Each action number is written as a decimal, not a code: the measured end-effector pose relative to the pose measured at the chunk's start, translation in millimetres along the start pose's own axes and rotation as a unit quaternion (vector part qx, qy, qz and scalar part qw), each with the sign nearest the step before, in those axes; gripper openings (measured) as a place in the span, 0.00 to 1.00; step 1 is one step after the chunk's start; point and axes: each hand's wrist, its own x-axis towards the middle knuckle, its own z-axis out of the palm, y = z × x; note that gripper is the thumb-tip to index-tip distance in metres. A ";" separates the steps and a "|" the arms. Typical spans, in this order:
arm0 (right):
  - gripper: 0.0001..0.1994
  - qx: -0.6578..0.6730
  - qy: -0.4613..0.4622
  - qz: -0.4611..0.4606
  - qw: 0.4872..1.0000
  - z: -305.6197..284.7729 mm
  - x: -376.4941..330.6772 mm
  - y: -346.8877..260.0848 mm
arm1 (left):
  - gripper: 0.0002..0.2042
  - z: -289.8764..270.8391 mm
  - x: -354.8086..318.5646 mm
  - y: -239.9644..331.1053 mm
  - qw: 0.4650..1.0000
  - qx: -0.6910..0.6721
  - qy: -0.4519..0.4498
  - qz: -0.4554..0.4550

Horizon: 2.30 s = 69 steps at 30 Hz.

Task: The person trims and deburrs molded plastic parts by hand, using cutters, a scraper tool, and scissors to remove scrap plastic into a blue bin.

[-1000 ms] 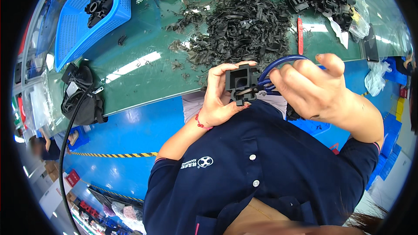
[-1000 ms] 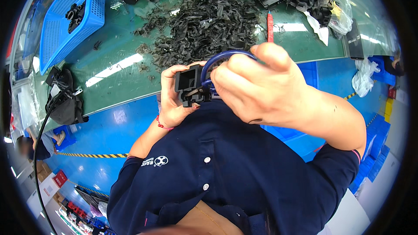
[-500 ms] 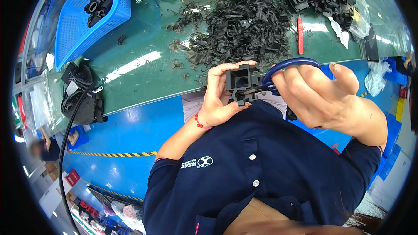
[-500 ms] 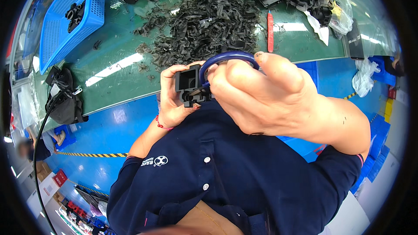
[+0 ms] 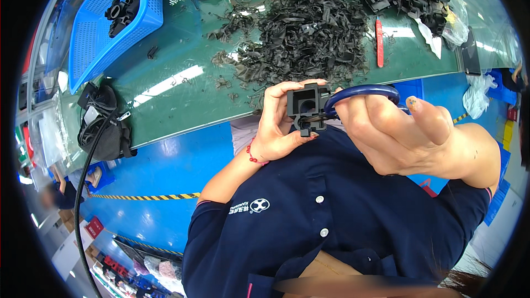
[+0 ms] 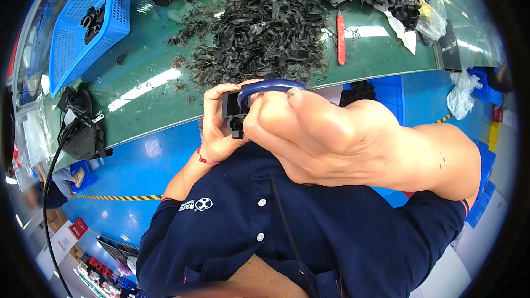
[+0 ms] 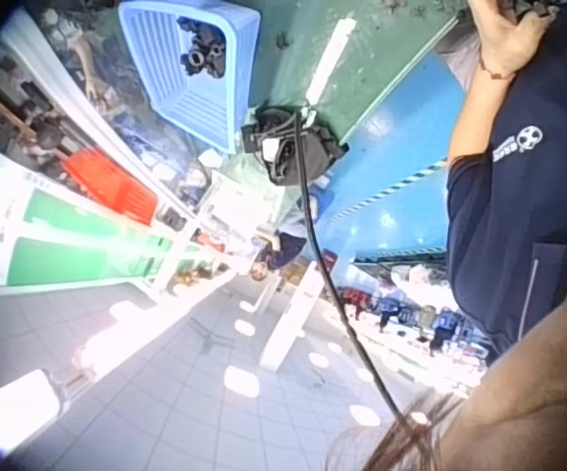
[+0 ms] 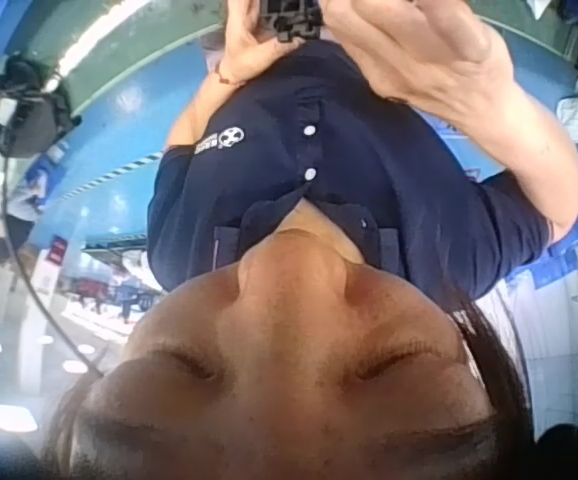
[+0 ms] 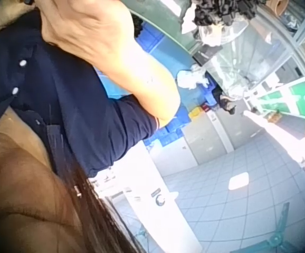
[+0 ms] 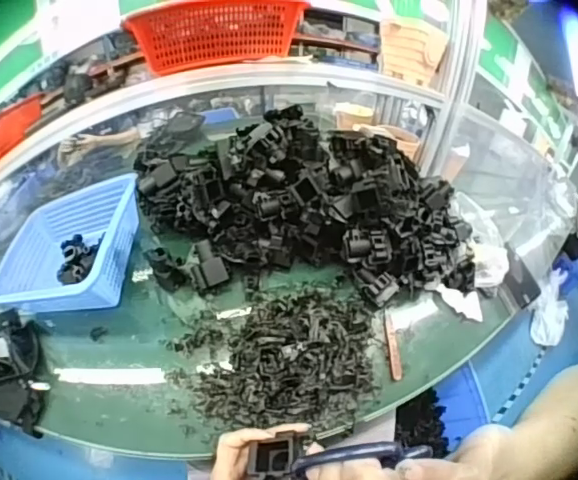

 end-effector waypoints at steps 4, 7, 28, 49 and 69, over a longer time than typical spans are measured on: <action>0.03 0.004 0.007 -0.004 1.000 0.7 1.8 0.5 | 0.35 0.1 0.9 1.3 1.000 0.022 -0.007 0.006; 0.03 0.007 0.008 0.018 1.000 2.9 -1.7 -4.7 | 0.34 0.5 -0.8 1.4 1.000 0.000 -0.005 -0.009; 0.09 0.242 -0.003 0.132 0.961 22.5 -19.8 -7.9 | 0.35 -1.3 4.2 -0.1 1.000 -0.013 -0.010 0.001; 0.03 0.056 0.017 0.103 0.993 8.6 -13.7 -11.2 | 0.35 0.5 2.5 -4.8 1.000 -0.004 -0.009 0.001; 0.05 0.110 0.042 0.118 0.986 12.7 -15.9 -16.4 | 0.34 -1.4 1.6 -0.8 1.000 0.002 -0.028 -0.005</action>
